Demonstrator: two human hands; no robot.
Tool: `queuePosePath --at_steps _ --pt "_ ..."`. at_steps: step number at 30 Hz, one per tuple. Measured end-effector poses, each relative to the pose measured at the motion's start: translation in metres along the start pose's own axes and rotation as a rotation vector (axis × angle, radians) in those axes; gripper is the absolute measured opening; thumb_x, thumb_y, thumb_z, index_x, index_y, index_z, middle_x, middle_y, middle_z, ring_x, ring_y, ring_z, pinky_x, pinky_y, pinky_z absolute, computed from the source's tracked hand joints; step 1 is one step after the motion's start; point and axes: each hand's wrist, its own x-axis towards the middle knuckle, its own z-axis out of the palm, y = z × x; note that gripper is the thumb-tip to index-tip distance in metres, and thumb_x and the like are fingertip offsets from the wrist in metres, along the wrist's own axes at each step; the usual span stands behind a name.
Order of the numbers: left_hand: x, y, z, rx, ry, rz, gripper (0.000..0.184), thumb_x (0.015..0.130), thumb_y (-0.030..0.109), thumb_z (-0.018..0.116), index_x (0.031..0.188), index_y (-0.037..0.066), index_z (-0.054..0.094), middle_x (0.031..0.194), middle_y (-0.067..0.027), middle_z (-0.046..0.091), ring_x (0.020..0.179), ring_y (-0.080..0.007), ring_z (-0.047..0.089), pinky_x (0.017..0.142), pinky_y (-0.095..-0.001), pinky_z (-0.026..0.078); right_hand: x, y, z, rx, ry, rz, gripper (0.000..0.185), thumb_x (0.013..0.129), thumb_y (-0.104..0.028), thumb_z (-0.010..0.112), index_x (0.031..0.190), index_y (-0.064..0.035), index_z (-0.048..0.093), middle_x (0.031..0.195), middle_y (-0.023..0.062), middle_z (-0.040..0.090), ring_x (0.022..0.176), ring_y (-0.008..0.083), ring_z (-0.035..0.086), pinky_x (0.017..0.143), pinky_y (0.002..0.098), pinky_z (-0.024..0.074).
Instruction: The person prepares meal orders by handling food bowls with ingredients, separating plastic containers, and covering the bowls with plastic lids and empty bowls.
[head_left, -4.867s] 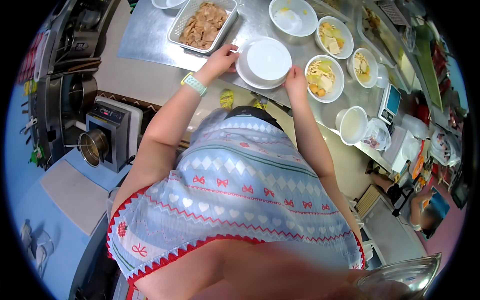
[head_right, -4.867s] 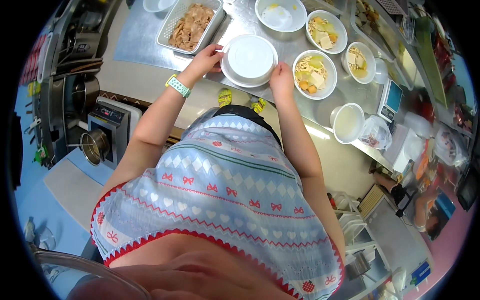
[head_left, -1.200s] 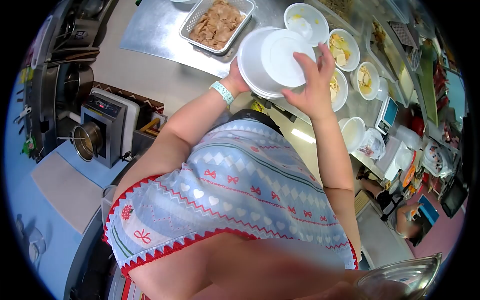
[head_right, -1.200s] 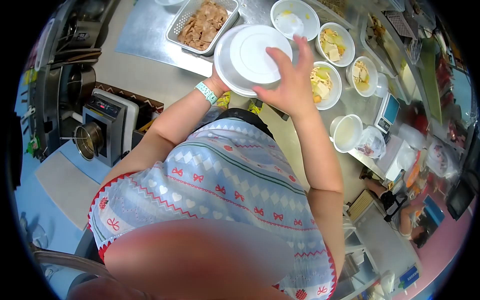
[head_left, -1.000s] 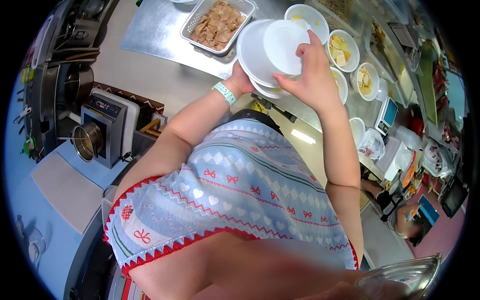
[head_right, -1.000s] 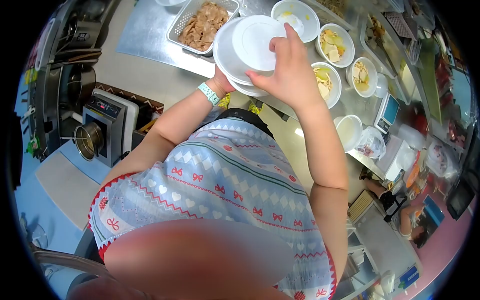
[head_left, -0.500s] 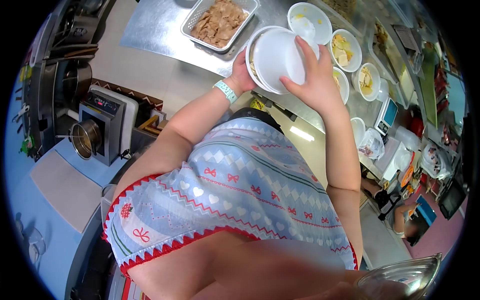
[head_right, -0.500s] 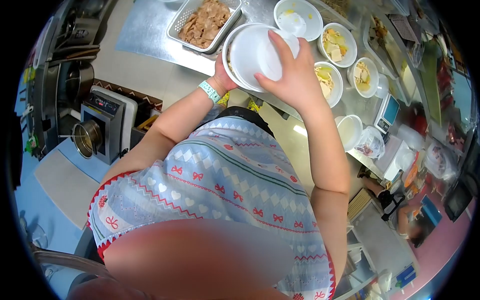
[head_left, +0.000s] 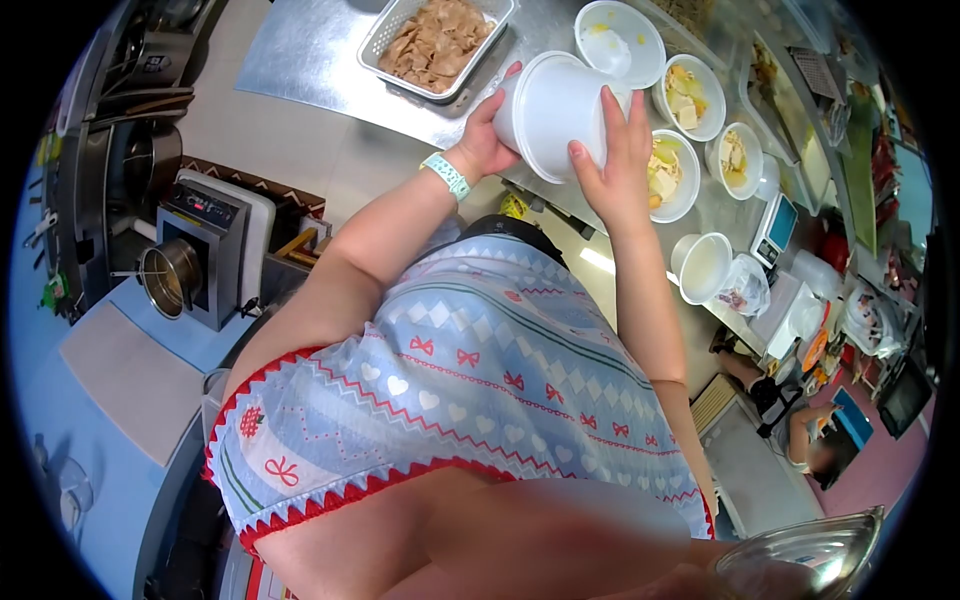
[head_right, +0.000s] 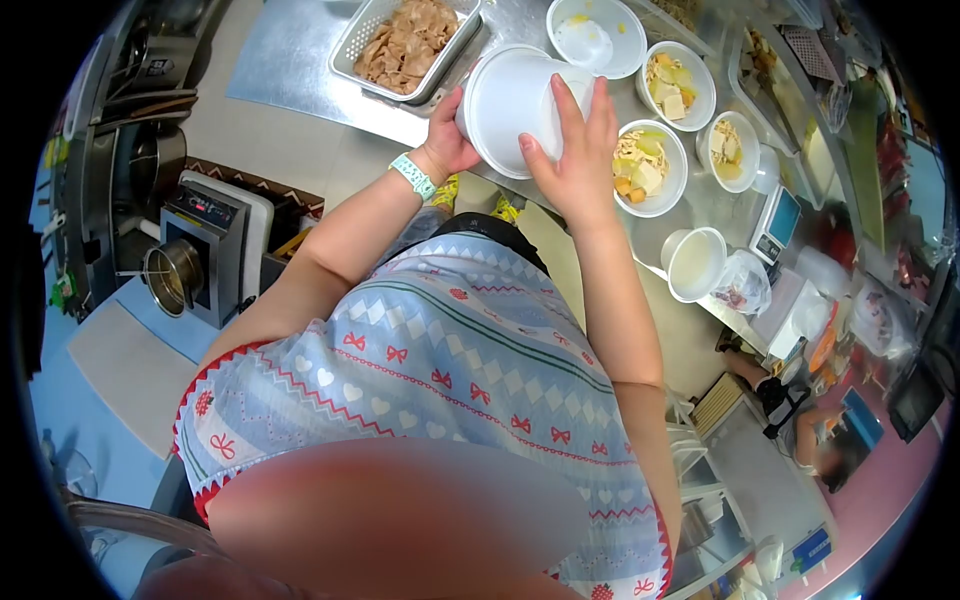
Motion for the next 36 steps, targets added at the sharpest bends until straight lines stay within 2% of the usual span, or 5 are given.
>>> queuePosePath --at_steps 11,17,25,28,36 --pt "0.002 -0.008 -0.014 -0.154 -0.068 -0.03 0.069 0.086 0.043 0.058 0.144 0.03 0.023 0.146 -0.0082 0.033 0.133 -0.0348 0.034 0.107 -0.0568 0.028 0.002 0.005 0.006 -0.041 0.002 0.0 0.06 0.086 -0.037 0.061 0.14 -0.0185 0.04 0.146 0.0278 0.027 0.13 0.0533 0.026 0.108 0.0552 0.0231" --pt "-0.009 0.01 0.008 0.047 0.065 0.066 0.069 0.091 0.037 0.053 0.148 0.019 0.02 0.145 -0.0106 0.035 0.132 -0.0294 0.037 0.109 -0.0472 0.031 -0.004 0.024 0.019 0.307 0.007 0.102 0.062 0.089 -0.034 0.058 0.143 -0.0135 0.035 0.148 0.0226 0.027 0.134 0.0424 0.028 0.11 0.048 0.0229" --pt "-0.021 0.039 0.071 1.436 0.303 0.303 0.074 0.081 0.039 0.068 0.142 0.014 0.036 0.137 -0.0237 0.036 0.129 -0.0353 0.036 0.106 -0.0427 0.032 -0.038 0.05 0.084 1.723 0.236 0.41 0.069 0.084 -0.014 0.055 0.144 -0.0086 0.022 0.144 0.0134 0.032 0.135 0.0287 0.03 0.113 0.0422 0.0203" --pt "-0.014 0.011 0.082 2.175 0.272 0.466 0.068 0.072 0.049 0.071 0.135 0.035 0.047 0.134 -0.0329 0.033 0.116 -0.0517 0.036 0.097 -0.0531 0.039 -0.051 0.065 0.11 1.825 0.318 0.588 0.061 0.085 -0.014 0.044 0.142 -0.0091 0.024 0.143 0.0133 0.034 0.133 0.029 0.035 0.111 0.0443 0.0292" --pt "-0.001 -0.05 0.096 2.351 0.128 0.48 0.066 0.07 0.05 0.069 0.132 0.037 0.051 0.134 -0.0342 0.031 0.108 -0.0591 0.035 0.095 -0.0614 0.034 -0.053 0.107 0.091 1.767 0.339 0.902 0.047 0.095 -0.025 0.033 0.137 -0.007 0.04 0.136 0.0135 0.047 0.123 0.0304 0.049 0.105 0.0465 0.0385"
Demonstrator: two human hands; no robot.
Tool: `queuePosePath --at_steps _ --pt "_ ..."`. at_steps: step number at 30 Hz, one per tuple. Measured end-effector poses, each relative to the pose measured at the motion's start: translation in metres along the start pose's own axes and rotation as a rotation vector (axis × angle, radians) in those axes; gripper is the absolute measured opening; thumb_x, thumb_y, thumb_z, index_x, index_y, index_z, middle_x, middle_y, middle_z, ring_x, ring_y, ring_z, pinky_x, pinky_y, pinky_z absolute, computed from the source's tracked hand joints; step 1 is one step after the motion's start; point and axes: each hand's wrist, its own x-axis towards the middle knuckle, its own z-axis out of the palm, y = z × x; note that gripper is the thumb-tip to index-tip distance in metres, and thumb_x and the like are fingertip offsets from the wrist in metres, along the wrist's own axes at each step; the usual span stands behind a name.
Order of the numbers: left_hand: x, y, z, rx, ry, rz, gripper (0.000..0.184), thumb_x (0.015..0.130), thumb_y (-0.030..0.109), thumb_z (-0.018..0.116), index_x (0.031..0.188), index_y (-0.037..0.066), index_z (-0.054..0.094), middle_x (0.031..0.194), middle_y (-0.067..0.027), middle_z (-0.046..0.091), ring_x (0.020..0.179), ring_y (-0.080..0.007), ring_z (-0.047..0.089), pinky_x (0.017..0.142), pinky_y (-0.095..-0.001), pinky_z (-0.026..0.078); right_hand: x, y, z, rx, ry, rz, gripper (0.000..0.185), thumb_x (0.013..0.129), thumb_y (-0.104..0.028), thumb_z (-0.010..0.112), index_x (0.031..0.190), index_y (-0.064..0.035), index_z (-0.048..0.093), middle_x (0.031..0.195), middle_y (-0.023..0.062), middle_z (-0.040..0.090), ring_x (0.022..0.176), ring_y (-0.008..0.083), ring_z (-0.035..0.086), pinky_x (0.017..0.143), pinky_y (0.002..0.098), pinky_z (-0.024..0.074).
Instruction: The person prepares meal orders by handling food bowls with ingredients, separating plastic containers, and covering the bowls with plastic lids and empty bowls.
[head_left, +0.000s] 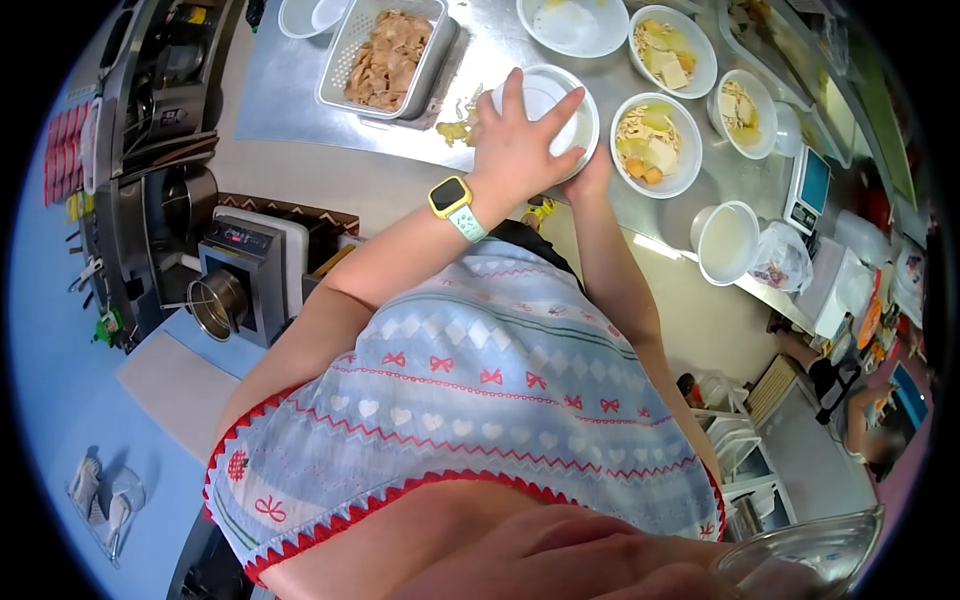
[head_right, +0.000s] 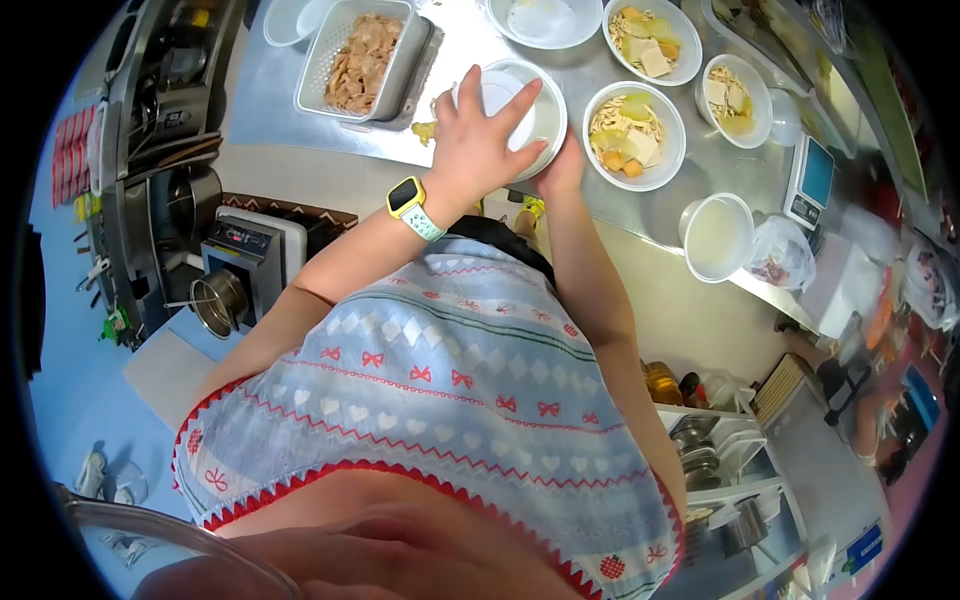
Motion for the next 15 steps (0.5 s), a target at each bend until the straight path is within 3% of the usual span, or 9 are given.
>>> queuePosePath --at_steps 3,8,10,11,15 --pt "0.003 0.002 0.003 -0.039 0.012 0.034 0.065 0.07 0.05 0.067 0.132 0.037 0.051 0.135 -0.0348 0.032 0.11 -0.0611 0.035 0.099 -0.0622 0.03 -0.005 0.003 -0.003 0.003 -0.024 0.036 0.053 0.096 -0.034 0.032 0.141 -0.0077 0.035 0.14 0.0145 0.043 0.126 0.0313 0.045 0.106 0.0467 0.0366" --pt "0.007 0.016 0.004 0.021 -0.016 0.016 0.063 0.07 0.049 0.067 0.13 0.04 0.051 0.139 -0.0265 0.033 0.11 -0.0592 0.037 0.083 -0.0585 0.047 -0.015 -0.006 0.019 -0.085 -0.016 0.044 0.061 0.095 -0.044 0.027 0.147 -0.0134 0.024 0.146 0.0141 0.034 0.132 0.0322 0.037 0.108 0.0462 0.0337" --pt "0.007 0.018 0.007 0.014 0.006 -0.004 0.062 0.07 0.048 0.067 0.13 0.04 0.051 0.14 -0.0255 0.033 0.11 -0.0581 0.036 0.083 -0.0578 0.047 -0.015 -0.006 0.01 -0.048 -0.06 0.039 0.067 0.093 -0.056 0.024 0.148 -0.0161 0.022 0.148 0.0138 0.029 0.135 0.0331 0.032 0.109 0.0477 0.0309" --pt "0.007 0.017 0.009 0.005 0.023 -0.001 0.062 0.07 0.048 0.067 0.13 0.041 0.051 0.14 -0.0245 0.032 0.11 -0.0571 0.036 0.082 -0.0572 0.048 -0.014 -0.006 0.006 0.015 0.018 0.082 0.069 0.093 -0.059 0.022 0.147 -0.0156 0.025 0.149 0.0131 0.028 0.136 0.0326 0.03 0.11 0.048 0.0297" --pt "0.007 0.014 0.006 -0.035 0.014 -0.055 0.061 0.07 0.047 0.068 0.128 0.041 0.053 0.141 -0.0229 0.031 0.111 -0.0561 0.034 0.081 -0.0581 0.048 -0.008 -0.001 -0.001 -0.03 -0.024 0.103 0.075 0.091 -0.066 0.019 0.148 -0.0189 0.022 0.151 0.0131 0.025 0.138 0.0323 0.027 0.111 0.0475 0.0272"
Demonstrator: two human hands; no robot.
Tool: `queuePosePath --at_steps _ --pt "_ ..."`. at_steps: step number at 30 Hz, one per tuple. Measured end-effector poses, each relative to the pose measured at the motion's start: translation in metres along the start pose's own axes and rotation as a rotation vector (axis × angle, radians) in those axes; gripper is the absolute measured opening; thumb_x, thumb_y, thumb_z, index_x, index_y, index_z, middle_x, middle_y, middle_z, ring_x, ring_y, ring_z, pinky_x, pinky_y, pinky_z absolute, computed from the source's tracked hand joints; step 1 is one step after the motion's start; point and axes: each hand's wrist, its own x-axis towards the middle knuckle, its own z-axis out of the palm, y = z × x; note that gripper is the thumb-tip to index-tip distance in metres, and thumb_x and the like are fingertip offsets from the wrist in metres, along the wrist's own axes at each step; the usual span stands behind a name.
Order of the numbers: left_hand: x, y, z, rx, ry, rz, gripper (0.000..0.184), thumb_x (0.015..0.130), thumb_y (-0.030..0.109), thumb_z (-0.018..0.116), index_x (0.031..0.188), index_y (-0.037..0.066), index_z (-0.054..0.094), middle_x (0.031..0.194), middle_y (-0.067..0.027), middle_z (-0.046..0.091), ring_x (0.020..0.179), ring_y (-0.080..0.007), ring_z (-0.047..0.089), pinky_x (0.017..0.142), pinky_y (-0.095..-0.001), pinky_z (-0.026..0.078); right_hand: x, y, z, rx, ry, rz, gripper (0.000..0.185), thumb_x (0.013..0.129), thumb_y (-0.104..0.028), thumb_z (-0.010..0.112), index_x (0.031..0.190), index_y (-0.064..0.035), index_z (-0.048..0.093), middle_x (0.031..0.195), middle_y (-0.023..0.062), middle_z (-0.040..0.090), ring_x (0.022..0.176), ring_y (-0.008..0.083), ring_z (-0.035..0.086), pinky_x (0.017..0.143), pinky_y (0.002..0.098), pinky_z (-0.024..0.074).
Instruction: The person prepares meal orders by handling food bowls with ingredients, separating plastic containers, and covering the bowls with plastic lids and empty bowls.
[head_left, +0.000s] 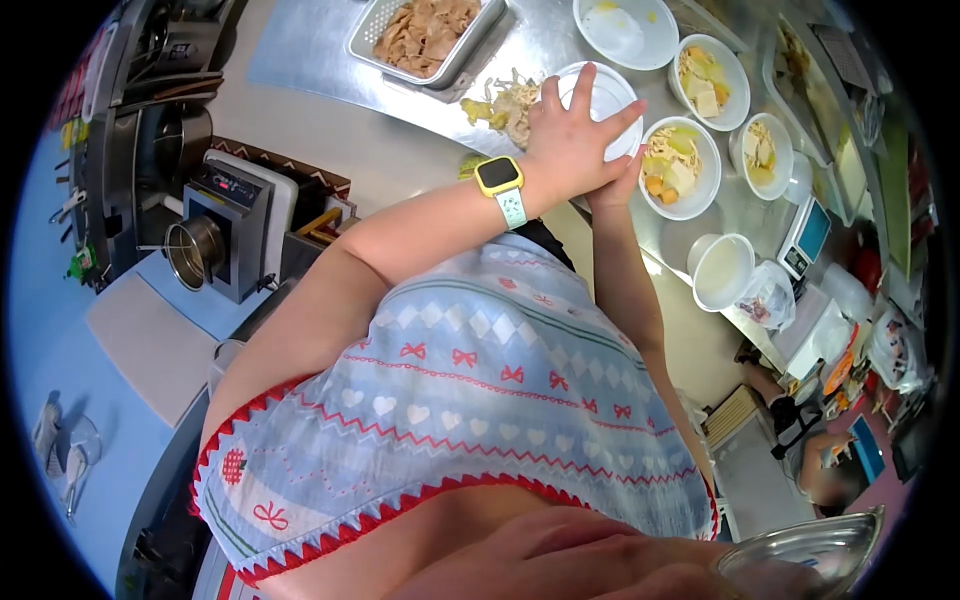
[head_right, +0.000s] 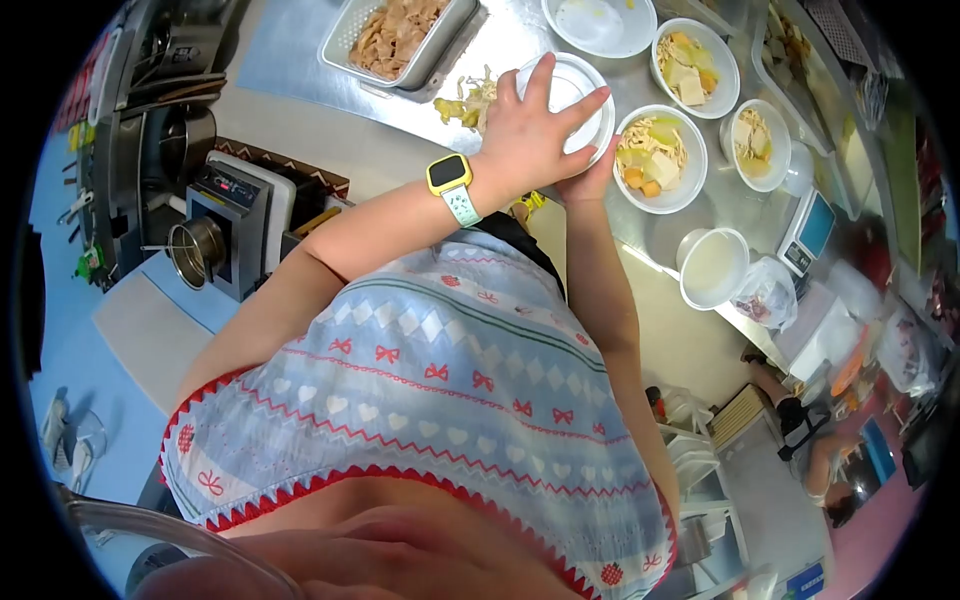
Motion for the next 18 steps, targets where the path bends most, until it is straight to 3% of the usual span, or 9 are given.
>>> queuePosePath --at_steps 3,5,12,15,17,18 --pt "-0.001 0.0 0.002 0.009 0.01 0.019 0.061 0.069 0.048 0.068 0.128 0.042 0.053 0.142 -0.022 0.031 0.112 -0.0568 0.035 0.081 -0.059 0.048 -0.002 0.001 -0.002 -0.076 -0.098 -0.048 0.079 0.089 -0.071 0.018 0.149 -0.0199 0.021 0.151 0.0124 0.024 0.138 0.0328 0.026 0.112 0.0468 0.0257" --pt "-0.001 -0.001 0.003 -0.004 0.009 0.019 0.062 0.069 0.048 0.069 0.128 0.042 0.053 0.142 -0.0217 0.031 0.112 -0.057 0.035 0.082 -0.0592 0.047 -0.003 0.001 -0.006 0.118 -0.096 0.039 0.075 0.09 -0.067 0.019 0.148 -0.0196 0.023 0.151 0.0112 0.025 0.138 0.0323 0.026 0.112 0.0468 0.0268" --pt "0.0 0.0 -0.001 -0.044 -0.005 0.019 0.061 0.07 0.048 0.068 0.128 0.04 0.053 0.14 -0.0217 0.033 0.11 -0.0567 0.037 0.088 -0.0583 0.045 0.003 0.004 -0.008 0.062 -0.12 -0.042 0.069 0.092 -0.061 0.025 0.148 -0.0196 0.023 0.151 0.0105 0.027 0.137 0.0312 0.03 0.111 0.0468 0.029" --pt "0.001 -0.003 0.001 -0.077 0.013 0.059 0.06 0.07 0.048 0.068 0.128 0.04 0.053 0.14 -0.0226 0.034 0.109 -0.0562 0.038 0.092 -0.0569 0.042 0.005 0.005 -0.012 0.005 -0.16 -0.043 0.073 0.089 -0.063 0.026 0.15 -0.0234 0.013 0.152 0.0116 0.021 0.137 0.0337 0.027 0.111 0.0467 0.0277" --pt "0.001 -0.001 0.003 -0.076 0.014 0.071 0.06 0.07 0.047 0.068 0.128 0.04 0.054 0.14 -0.023 0.034 0.108 -0.0557 0.038 0.093 -0.0562 0.041 0.005 0.006 -0.016 0.1 -0.178 -0.042 0.062 0.096 -0.044 0.035 0.149 -0.0199 0.014 0.151 0.01 0.022 0.138 0.031 0.027 0.11 0.046 0.0305" --pt "0.0 0.0 0.003 -0.076 0.011 0.081 0.059 0.071 0.047 0.069 0.127 0.04 0.054 0.14 -0.0233 0.034 0.108 -0.0553 0.039 0.095 -0.0556 0.039 0.005 0.007 -0.017 0.117 -0.186 -0.044 0.062 0.096 -0.043 0.035 0.149 -0.0196 0.015 0.151 0.01 0.022 0.137 0.0309 0.028 0.11 0.0458 0.0307"
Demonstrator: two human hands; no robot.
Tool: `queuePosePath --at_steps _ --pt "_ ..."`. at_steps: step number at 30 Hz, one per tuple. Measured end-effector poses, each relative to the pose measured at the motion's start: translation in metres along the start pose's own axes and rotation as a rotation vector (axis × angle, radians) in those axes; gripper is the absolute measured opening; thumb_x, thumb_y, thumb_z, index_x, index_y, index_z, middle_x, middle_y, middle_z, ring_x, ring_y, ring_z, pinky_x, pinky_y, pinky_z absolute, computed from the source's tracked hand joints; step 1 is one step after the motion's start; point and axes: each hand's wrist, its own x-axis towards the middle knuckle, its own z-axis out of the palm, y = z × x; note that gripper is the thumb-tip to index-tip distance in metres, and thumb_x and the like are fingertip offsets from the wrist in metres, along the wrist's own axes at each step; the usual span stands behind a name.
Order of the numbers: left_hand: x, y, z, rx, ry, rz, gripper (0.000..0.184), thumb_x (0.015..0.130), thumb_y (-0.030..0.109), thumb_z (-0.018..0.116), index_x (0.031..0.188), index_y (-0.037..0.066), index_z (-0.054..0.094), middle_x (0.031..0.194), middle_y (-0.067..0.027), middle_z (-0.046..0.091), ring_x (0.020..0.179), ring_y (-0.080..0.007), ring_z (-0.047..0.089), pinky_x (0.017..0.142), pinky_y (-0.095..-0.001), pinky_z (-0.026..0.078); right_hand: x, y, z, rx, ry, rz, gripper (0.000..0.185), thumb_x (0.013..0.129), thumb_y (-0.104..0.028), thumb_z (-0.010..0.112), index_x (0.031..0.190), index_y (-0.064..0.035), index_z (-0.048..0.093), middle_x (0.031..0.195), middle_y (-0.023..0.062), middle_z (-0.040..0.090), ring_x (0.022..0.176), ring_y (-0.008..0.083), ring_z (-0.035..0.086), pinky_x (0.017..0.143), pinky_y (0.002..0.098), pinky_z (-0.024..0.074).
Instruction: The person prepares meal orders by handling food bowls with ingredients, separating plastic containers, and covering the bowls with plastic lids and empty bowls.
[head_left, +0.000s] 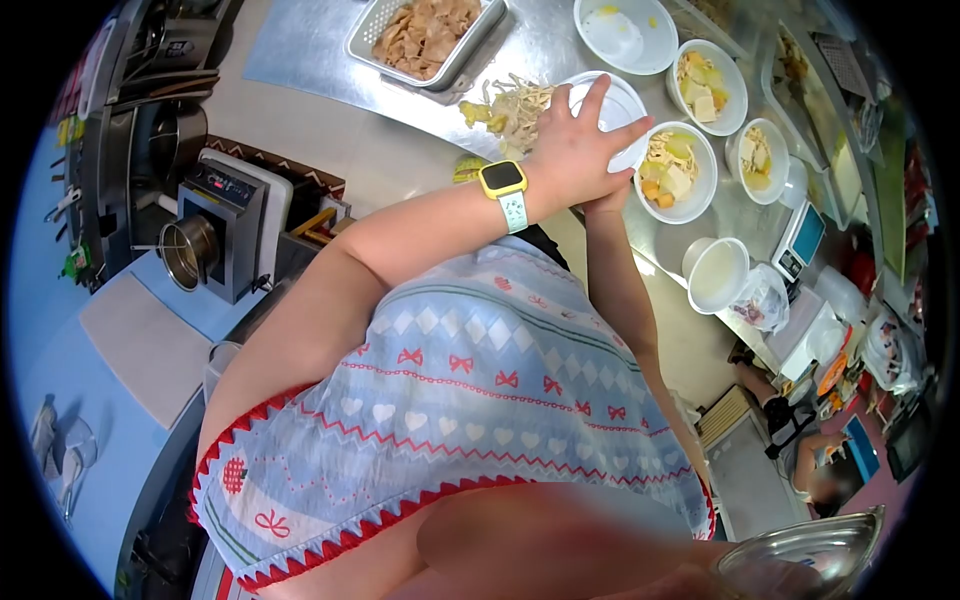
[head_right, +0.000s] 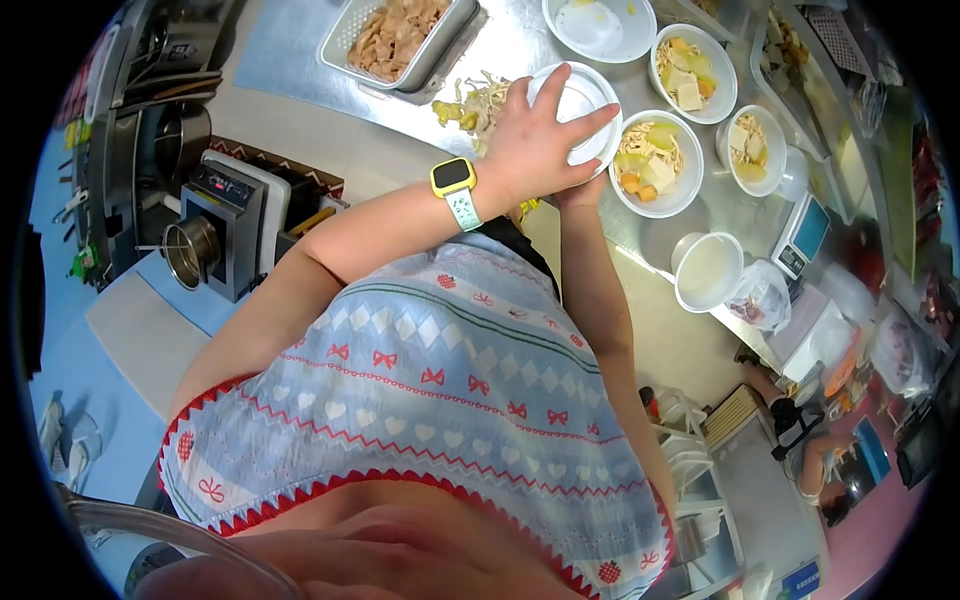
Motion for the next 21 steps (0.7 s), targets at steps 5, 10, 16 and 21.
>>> queuePosePath --at_steps 5,10,16,21 --pt "0.0 0.003 0.003 -0.06 -0.051 -0.006 0.059 0.072 0.044 0.069 0.128 0.04 0.053 0.144 -0.0195 0.027 0.117 -0.0543 0.031 0.089 -0.0582 0.042 -0.003 0.003 -0.001 0.001 0.008 -0.005 0.059 0.096 -0.039 0.036 0.148 -0.0182 0.017 0.15 0.01 0.024 0.136 0.0302 0.03 0.109 0.045 0.0319" --pt "0.002 0.007 0.004 -0.024 -0.006 0.028 0.058 0.072 0.045 0.069 0.128 0.041 0.053 0.144 -0.0198 0.028 0.114 -0.054 0.035 0.087 -0.0582 0.043 -0.006 0.002 0.0 -0.028 0.02 -0.041 0.057 0.097 -0.035 0.037 0.148 -0.0168 0.019 0.149 0.01 0.026 0.135 0.0294 0.031 0.108 0.0441 0.0331" --pt "0.001 0.024 0.011 -0.097 -0.013 0.083 0.058 0.071 0.044 0.07 0.127 0.041 0.055 0.139 -0.0234 0.034 0.109 -0.0561 0.038 0.096 -0.0575 0.038 -0.008 0.002 0.002 -0.113 0.035 -0.117 0.054 0.097 -0.03 0.039 0.147 -0.0151 0.022 0.148 0.0101 0.029 0.134 0.0286 0.033 0.107 0.0431 0.0345" --pt "0.002 0.016 0.005 -0.209 0.055 0.112 0.06 0.07 0.042 0.072 0.128 0.038 0.055 0.14 -0.0244 0.034 0.114 -0.053 0.038 0.099 -0.056 0.036 -0.019 0.002 0.01 -0.315 0.057 -0.248 0.052 0.097 -0.026 0.04 0.146 -0.0137 0.025 0.147 0.0101 0.031 0.133 0.0278 0.035 0.107 0.0422 0.0357"
